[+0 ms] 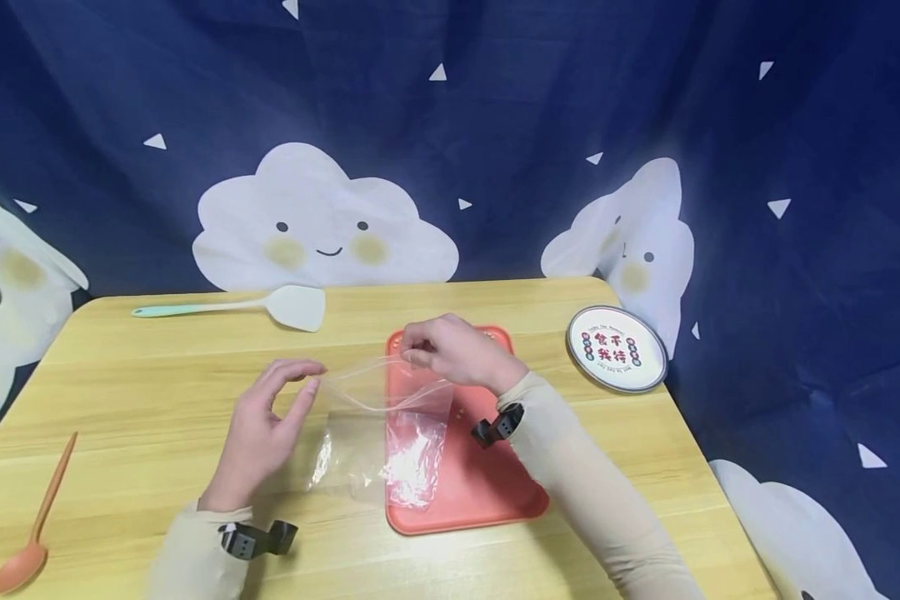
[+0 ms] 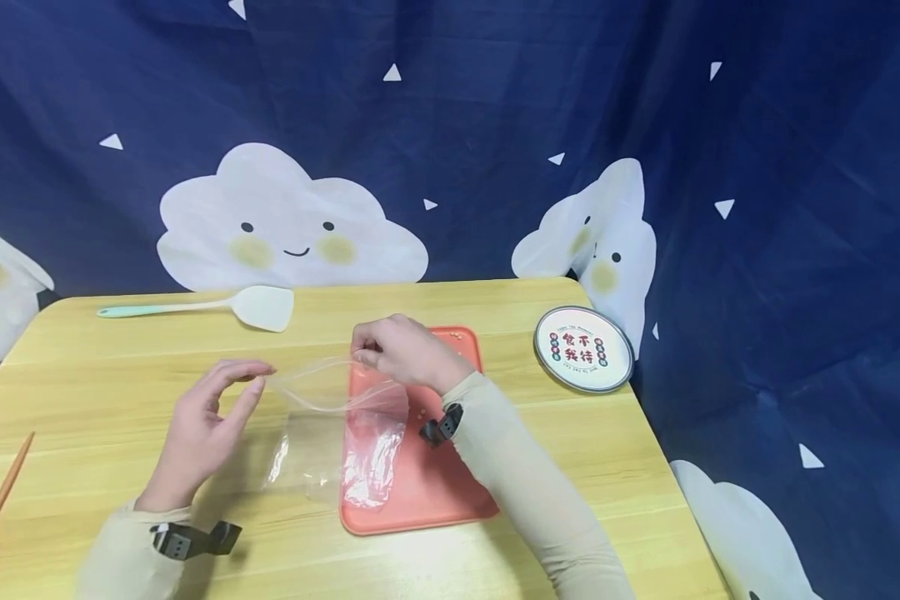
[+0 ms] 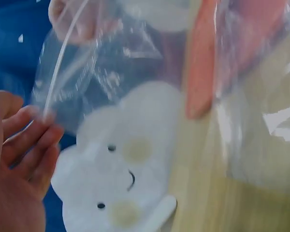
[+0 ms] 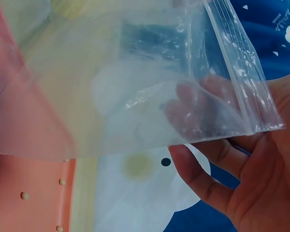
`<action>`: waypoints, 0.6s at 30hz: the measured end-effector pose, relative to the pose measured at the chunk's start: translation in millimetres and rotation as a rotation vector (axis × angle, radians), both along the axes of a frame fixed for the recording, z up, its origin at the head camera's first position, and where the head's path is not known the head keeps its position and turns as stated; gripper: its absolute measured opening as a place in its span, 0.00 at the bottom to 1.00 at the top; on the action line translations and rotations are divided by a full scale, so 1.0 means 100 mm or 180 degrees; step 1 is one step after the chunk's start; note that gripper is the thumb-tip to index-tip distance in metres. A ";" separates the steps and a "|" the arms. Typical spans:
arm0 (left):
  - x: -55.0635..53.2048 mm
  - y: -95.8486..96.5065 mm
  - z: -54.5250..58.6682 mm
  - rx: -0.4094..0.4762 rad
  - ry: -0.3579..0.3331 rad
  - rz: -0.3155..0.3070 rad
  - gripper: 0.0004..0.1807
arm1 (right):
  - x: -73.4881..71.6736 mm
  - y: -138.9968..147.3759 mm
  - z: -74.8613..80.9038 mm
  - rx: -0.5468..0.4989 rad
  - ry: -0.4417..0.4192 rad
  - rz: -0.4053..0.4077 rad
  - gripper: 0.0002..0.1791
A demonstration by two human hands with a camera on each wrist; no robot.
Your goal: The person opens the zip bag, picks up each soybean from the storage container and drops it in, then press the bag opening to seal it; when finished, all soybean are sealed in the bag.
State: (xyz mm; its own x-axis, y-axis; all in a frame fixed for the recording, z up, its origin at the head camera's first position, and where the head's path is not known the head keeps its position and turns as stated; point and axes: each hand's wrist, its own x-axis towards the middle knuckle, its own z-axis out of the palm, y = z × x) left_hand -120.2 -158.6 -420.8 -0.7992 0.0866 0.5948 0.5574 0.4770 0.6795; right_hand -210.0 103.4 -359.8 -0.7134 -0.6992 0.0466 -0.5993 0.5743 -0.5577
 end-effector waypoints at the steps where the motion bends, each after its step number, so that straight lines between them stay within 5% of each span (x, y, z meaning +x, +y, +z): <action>1: 0.00 -0.03 -0.01 -0.0016 -0.0052 -0.0025 0.15 | 0.00 -0.01 0.00 -0.0004 0.0004 0.0010 0.01; 11: -0.03 -0.15 -0.10 -0.0090 0.0004 -0.0105 0.16 | 0.02 -0.04 -0.04 -0.0093 0.0029 0.0064 0.02; 18: -0.01 -0.24 -0.09 0.0016 0.0032 -0.0119 0.16 | 0.04 0.01 -0.05 -0.0358 -0.0002 -0.0187 0.07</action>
